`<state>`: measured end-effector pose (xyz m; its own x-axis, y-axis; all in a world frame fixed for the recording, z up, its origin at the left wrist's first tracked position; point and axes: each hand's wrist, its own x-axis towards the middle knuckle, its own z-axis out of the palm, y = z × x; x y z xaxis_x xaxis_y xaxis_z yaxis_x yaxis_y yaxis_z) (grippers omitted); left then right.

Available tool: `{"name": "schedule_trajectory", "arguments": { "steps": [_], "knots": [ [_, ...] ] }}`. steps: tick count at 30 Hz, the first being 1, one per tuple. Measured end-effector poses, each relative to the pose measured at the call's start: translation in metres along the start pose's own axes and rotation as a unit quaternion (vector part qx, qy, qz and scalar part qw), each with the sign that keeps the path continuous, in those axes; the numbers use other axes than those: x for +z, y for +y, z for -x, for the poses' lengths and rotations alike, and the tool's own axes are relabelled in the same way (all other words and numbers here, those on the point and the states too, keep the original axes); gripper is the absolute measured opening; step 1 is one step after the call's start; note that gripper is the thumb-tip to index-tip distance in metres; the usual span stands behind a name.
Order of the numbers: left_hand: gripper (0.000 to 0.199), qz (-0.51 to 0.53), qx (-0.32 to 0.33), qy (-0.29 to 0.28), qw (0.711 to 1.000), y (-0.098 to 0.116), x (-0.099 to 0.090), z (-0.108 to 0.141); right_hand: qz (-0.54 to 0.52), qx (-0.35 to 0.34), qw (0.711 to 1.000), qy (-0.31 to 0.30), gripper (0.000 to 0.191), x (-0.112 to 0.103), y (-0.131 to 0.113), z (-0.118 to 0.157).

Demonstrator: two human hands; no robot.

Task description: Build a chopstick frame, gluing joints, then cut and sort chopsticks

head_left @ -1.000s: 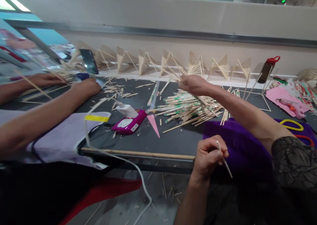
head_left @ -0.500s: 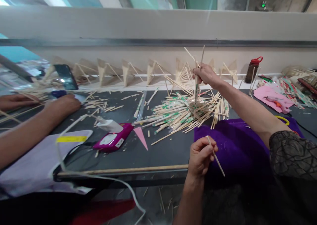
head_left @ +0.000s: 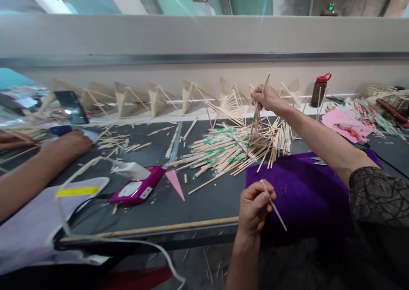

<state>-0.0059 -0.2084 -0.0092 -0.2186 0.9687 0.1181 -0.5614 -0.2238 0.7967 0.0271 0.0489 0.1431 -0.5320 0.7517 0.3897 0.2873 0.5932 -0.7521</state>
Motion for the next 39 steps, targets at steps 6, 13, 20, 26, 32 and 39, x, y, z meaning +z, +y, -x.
{"name": "schedule_trajectory", "arguments": {
  "steps": [6,13,20,26,32,39],
  "knots": [
    [0.032,-0.019,0.000,0.011,1.000,0.001,0.001,-0.001,-0.023,0.003,0.998,0.065,0.011,-0.014,0.000,0.006],
    [0.032,-0.043,-0.006,0.028,0.999,0.003,0.003,-0.002,0.039,-0.040,0.995,0.085,0.011,-0.018,0.005,0.019],
    [0.032,-0.074,0.005,0.039,0.996,0.003,0.002,-0.002,0.202,-0.137,0.967,0.071,0.010,-0.021,0.026,0.035],
    [0.029,-0.077,0.007,0.034,0.996,0.003,0.003,-0.003,0.251,-0.163,0.953,0.052,0.016,-0.017,0.039,0.049],
    [0.029,-0.083,0.011,0.039,0.996,0.003,0.003,-0.003,0.281,-0.137,0.947,0.075,0.019,-0.017,0.040,0.040],
    [0.028,-0.078,0.014,0.028,0.996,0.002,0.000,-0.003,0.264,-0.208,0.936,0.110,0.022,-0.019,0.037,0.042]
  ]
}}
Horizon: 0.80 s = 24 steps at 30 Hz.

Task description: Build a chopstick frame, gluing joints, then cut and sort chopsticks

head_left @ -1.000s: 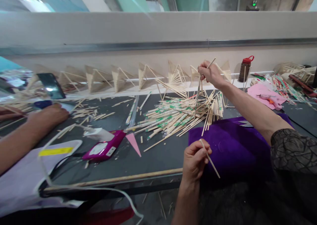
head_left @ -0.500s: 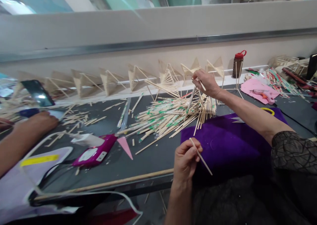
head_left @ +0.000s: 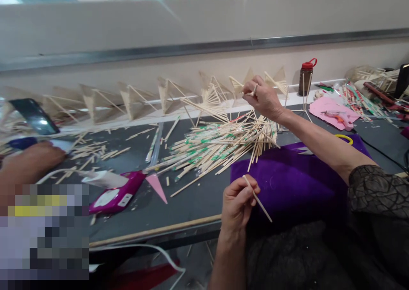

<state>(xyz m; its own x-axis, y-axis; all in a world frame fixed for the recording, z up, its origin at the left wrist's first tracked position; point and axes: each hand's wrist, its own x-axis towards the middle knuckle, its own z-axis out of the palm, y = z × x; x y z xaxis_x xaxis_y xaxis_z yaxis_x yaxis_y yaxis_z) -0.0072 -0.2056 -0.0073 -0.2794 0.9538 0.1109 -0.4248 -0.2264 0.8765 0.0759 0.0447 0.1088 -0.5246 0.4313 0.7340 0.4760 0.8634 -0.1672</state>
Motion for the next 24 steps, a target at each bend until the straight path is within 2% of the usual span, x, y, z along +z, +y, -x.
{"name": "schedule_trajectory", "arguments": {
  "steps": [3,7,9,12,14,17,21,24],
  "knots": [
    [0.027,0.009,0.009,-0.003,1.000,0.000,0.001,0.000,0.042,-0.027,0.998,-0.045,0.024,-0.006,-0.011,0.003],
    [0.025,0.013,0.015,-0.003,1.000,0.001,0.002,0.000,0.121,-0.058,0.975,-0.178,0.030,0.005,-0.021,0.016],
    [0.026,0.012,0.013,-0.001,1.000,0.002,0.003,0.000,0.123,-0.076,0.961,-0.236,0.033,0.014,-0.020,0.024],
    [0.025,0.013,0.016,-0.008,1.000,0.002,0.003,0.002,0.094,-0.049,0.956,-0.272,0.042,0.018,-0.012,0.035],
    [0.023,0.020,0.024,-0.021,0.999,0.003,0.003,0.002,0.092,0.000,0.954,-0.286,0.040,0.011,-0.005,0.039],
    [0.020,0.028,0.030,-0.035,0.999,0.002,0.003,0.003,0.118,0.054,0.934,-0.333,0.032,-0.011,0.002,0.051],
    [0.019,0.026,0.035,-0.034,0.998,0.001,0.003,0.002,0.150,0.039,0.906,-0.394,0.027,-0.031,0.005,0.084],
    [0.020,0.019,0.039,-0.027,0.999,0.001,0.004,0.001,0.176,0.030,0.897,-0.404,0.030,-0.029,0.009,0.106]
  ]
}}
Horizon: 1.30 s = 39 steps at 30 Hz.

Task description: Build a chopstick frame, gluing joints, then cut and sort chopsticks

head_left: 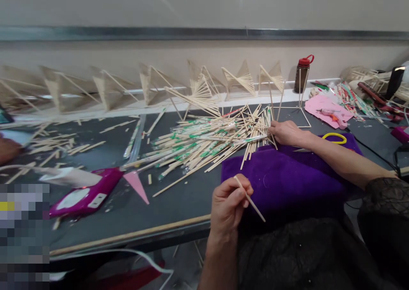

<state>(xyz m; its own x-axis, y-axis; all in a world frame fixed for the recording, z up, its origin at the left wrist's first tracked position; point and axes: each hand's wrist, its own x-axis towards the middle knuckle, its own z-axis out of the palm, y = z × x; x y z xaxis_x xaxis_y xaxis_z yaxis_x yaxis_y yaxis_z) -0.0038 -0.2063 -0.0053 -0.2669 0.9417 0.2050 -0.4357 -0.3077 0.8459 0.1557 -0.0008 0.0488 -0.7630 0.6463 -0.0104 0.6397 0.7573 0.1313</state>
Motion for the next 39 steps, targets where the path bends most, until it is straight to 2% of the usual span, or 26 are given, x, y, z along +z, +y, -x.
{"name": "schedule_trajectory", "arguments": {
  "steps": [3,6,10,14,17,21,23,25,28,30,34,39],
  "knots": [
    [0.021,-0.011,0.001,0.007,1.000,0.001,0.000,-0.001,0.017,0.004,1.000,0.003,0.032,0.013,-0.001,-0.002],
    [0.021,-0.016,0.000,0.007,1.000,0.002,0.000,-0.001,0.027,-0.001,1.000,0.007,0.034,0.014,-0.002,-0.005],
    [0.020,-0.010,0.000,-0.004,1.000,0.002,-0.001,0.000,0.050,-0.020,0.999,0.010,0.033,0.004,-0.007,0.004],
    [0.021,-0.019,-0.009,-0.009,1.000,0.001,-0.002,0.001,0.070,-0.047,0.995,0.058,0.032,-0.014,-0.019,0.008],
    [0.022,-0.020,-0.009,-0.004,1.000,0.001,-0.002,0.001,0.056,-0.072,0.991,0.095,0.036,-0.025,-0.038,-0.008],
    [0.023,-0.024,-0.014,0.004,1.000,0.003,-0.001,0.001,0.000,-0.084,0.990,0.113,0.037,-0.035,-0.061,-0.050],
    [0.023,-0.025,-0.019,0.005,1.000,0.002,-0.002,0.002,-0.038,-0.048,0.990,0.131,0.042,-0.037,-0.061,-0.073],
    [0.024,-0.020,-0.023,0.008,1.000,0.002,-0.003,0.003,-0.052,0.003,0.989,0.141,0.042,-0.039,-0.051,-0.092],
    [0.025,-0.009,-0.025,0.007,1.000,0.000,-0.004,0.005,-0.114,0.144,0.979,0.092,0.032,-0.037,-0.028,-0.115],
    [0.025,-0.002,-0.024,-0.001,1.000,0.000,-0.004,0.005,-0.142,0.199,0.969,0.046,0.034,-0.033,-0.016,-0.125],
    [0.023,0.014,-0.019,-0.014,1.000,-0.001,-0.004,0.005,-0.146,0.205,0.967,0.025,0.042,-0.020,-0.013,-0.132],
    [0.026,0.011,-0.031,-0.003,0.999,0.001,-0.003,0.006,-0.168,0.215,0.962,0.033,0.038,-0.014,-0.014,-0.132]
  ]
}}
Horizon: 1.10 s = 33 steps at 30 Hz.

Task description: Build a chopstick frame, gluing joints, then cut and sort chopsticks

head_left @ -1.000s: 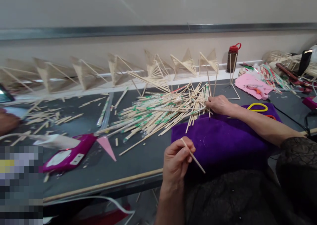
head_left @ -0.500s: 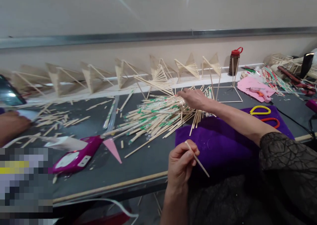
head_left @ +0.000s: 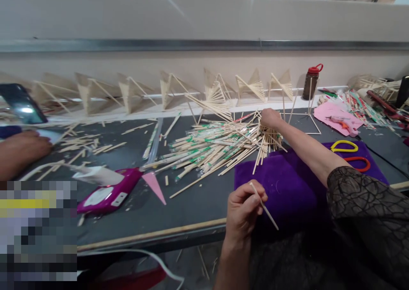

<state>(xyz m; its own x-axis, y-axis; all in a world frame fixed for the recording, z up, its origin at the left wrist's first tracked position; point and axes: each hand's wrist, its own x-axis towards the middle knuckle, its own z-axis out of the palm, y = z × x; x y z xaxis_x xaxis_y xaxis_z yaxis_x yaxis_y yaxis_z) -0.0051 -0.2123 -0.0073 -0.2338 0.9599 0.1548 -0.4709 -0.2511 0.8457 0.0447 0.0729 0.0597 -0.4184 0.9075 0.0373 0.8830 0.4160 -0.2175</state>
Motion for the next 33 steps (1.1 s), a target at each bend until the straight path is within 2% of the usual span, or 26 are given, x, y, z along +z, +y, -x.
{"name": "schedule_trajectory", "arguments": {
  "steps": [4,6,9,11,12,14,16,19,22,24,30,33],
  "knots": [
    [0.027,-0.013,-0.012,0.012,1.000,-0.001,-0.001,0.000,-0.026,-0.023,0.999,0.020,0.030,-0.010,0.002,0.005],
    [0.029,-0.020,-0.021,0.023,0.999,-0.001,-0.001,0.000,-0.104,-0.051,0.993,0.021,0.022,-0.017,0.004,0.017],
    [0.032,-0.041,-0.041,0.056,0.997,0.006,0.005,-0.006,-0.292,-0.088,0.952,-0.003,0.014,-0.024,0.018,0.048],
    [0.033,-0.051,-0.043,0.072,0.995,0.015,0.018,-0.018,-0.373,-0.099,0.922,-0.039,0.006,-0.028,0.034,0.073],
    [0.033,-0.053,-0.036,0.068,0.996,0.021,0.027,-0.027,-0.399,-0.109,0.909,-0.054,0.004,-0.030,0.045,0.084],
    [0.032,-0.059,-0.003,0.047,0.997,0.030,0.049,-0.052,-0.433,-0.129,0.890,-0.060,0.011,-0.034,0.067,0.103],
    [0.032,-0.065,0.040,0.025,0.997,0.033,0.074,-0.086,-0.454,-0.136,0.880,-0.033,0.014,-0.036,0.089,0.113],
    [0.034,-0.075,0.081,0.023,0.994,0.022,0.104,-0.140,-0.477,-0.113,0.871,0.030,0.007,-0.037,0.112,0.115],
    [0.032,-0.108,0.085,0.035,0.990,0.001,0.117,-0.177,-0.473,-0.099,0.873,0.061,0.004,-0.030,0.121,0.110],
    [0.032,-0.134,0.098,0.038,0.985,-0.010,0.116,-0.187,-0.450,-0.108,0.884,0.072,0.004,-0.024,0.122,0.107],
    [0.029,-0.179,0.120,0.030,0.976,-0.018,0.097,-0.181,-0.363,-0.123,0.922,0.053,0.006,-0.009,0.115,0.110],
    [0.030,-0.188,0.123,0.027,0.974,-0.018,0.093,-0.178,-0.316,-0.123,0.940,0.047,0.008,-0.007,0.112,0.113]
  ]
}}
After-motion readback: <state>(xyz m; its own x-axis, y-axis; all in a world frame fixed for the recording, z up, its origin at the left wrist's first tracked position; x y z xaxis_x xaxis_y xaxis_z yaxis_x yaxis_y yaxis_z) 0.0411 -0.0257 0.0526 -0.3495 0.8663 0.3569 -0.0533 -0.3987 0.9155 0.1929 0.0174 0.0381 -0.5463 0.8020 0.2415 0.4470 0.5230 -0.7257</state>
